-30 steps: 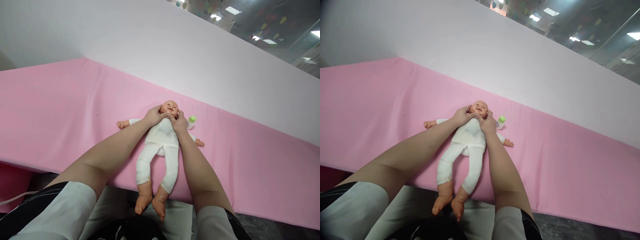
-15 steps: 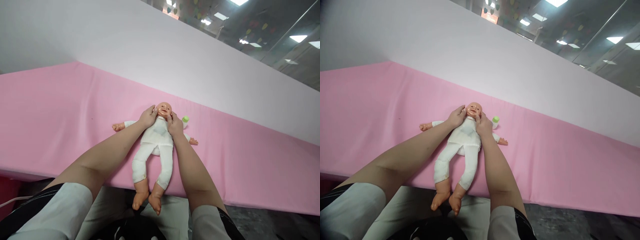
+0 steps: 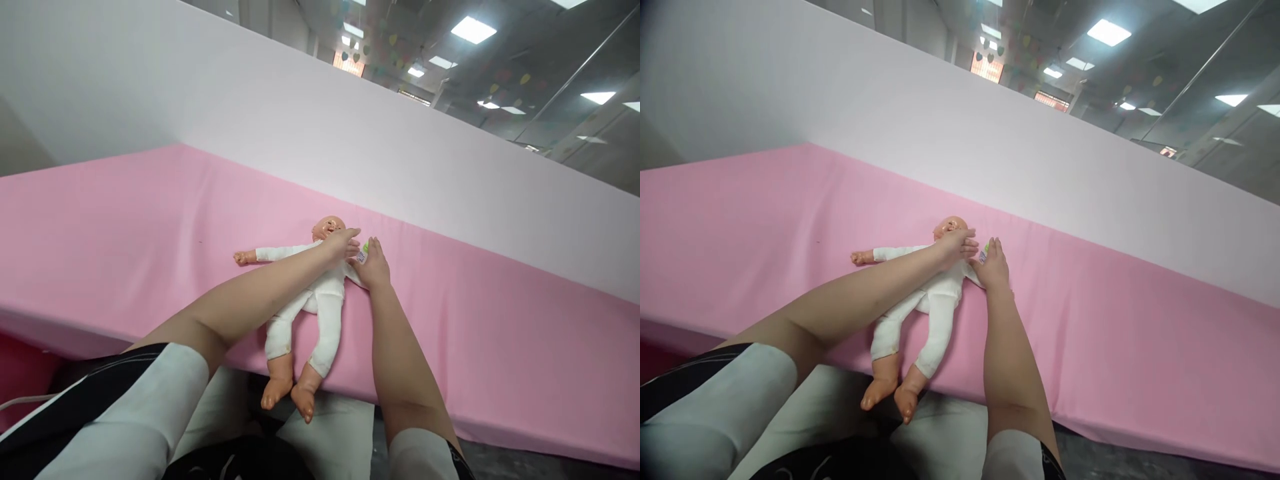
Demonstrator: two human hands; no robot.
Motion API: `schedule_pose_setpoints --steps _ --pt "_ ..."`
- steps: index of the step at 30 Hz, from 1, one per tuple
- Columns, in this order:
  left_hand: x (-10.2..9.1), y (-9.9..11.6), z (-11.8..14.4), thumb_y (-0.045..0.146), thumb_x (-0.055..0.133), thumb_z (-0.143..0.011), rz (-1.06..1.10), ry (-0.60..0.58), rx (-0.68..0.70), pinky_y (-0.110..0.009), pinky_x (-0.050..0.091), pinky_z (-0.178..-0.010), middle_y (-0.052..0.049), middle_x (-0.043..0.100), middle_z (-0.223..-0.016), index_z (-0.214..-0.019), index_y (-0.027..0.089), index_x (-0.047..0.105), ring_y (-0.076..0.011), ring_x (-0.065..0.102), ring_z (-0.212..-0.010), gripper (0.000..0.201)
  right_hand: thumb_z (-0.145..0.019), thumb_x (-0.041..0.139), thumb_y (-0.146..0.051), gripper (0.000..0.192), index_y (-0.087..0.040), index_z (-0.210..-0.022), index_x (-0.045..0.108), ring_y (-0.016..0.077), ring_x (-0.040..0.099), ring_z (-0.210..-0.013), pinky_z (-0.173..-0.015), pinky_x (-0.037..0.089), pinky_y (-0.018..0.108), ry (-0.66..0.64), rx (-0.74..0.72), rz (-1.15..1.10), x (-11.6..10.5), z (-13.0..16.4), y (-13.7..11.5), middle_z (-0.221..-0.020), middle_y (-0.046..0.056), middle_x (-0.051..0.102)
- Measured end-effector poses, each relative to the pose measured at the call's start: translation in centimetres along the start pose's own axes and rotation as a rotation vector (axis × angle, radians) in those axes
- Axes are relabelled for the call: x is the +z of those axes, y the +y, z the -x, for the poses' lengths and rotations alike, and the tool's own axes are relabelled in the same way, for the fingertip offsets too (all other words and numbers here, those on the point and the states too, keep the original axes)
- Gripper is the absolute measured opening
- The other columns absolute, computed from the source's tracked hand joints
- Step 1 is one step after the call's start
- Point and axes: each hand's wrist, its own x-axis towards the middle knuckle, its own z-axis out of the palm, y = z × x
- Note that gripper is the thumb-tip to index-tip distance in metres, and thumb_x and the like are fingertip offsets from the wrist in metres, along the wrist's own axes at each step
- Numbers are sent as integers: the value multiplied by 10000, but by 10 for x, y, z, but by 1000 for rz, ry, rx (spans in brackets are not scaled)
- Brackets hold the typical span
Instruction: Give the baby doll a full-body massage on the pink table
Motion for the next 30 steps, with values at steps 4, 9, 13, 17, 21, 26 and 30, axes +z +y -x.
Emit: schedule_pose_setpoints --steps 4,9,13,17,21,26,30 --pt "17 -4 -19 546 660 -930 128 42 -225 -375 617 -931 -200 691 -1172 -1269 154 568 -304 725 -1119 526 -901 700 -475 980 -74 -1683 267 326 261 -1651 -1317 319 473 -23 0 -4 1 -1 -2 -1772 207 254" --pt "21 -8 -28 549 639 -928 181 48 -222 -328 626 -912 -213 664 -1233 -1358 128 528 -293 710 -1171 612 -884 706 -448 982 -70 -1680 274 346 306 -1632 -1313 322 475 -31 -10 -15 3 -1 -4 -1772 216 247" --pt "18 -8 -24 545 604 -947 219 51 -209 -332 637 -900 -225 669 -1214 -1333 100 549 -291 712 -1150 592 -880 699 -381 950 -90 -1682 281 345 304 -1635 -1306 337 469 -23 -20 4 6 -1 -3 -1776 205 240" --pt "7 -8 -4 523 606 -967 235 41 -164 -330 630 -928 -190 712 -1124 -1256 120 598 -260 739 -1067 496 -877 702 -411 941 -118 -1680 309 355 307 -1633 -1312 334 500 -12 -24 13 6 1 3 -1775 183 262" --pt "-18 -7 25 521 563 -997 304 -51 -83 -340 626 -949 -183 756 -1102 -1178 121 655 -241 765 -992 448 -896 678 -384 854 -132 -1657 384 375 292 -1635 -1332 288 545 43 -19 26 -2 4 -2 -1758 164 319" --pt "-48 -8 46 508 511 -1029 421 -16 21 -289 629 -910 -159 779 -1098 -1101 136 715 -204 770 -970 431 -992 486 -251 571 -138 -1546 565 312 474 -1541 -1326 314 521 146 -264 -55 -11 26 -64 -1605 163 561" --pt "-56 -7 50 591 417 -1054 573 -16 9 -379 624 -992 -170 789 -1130 -1148 149 712 -264 763 -1119 540 -1004 604 -526 815 -186 -1695 337 322 324 -1634 -1338 300 540 -95 -562 -206 -3 55 -123 -1731 134 389"
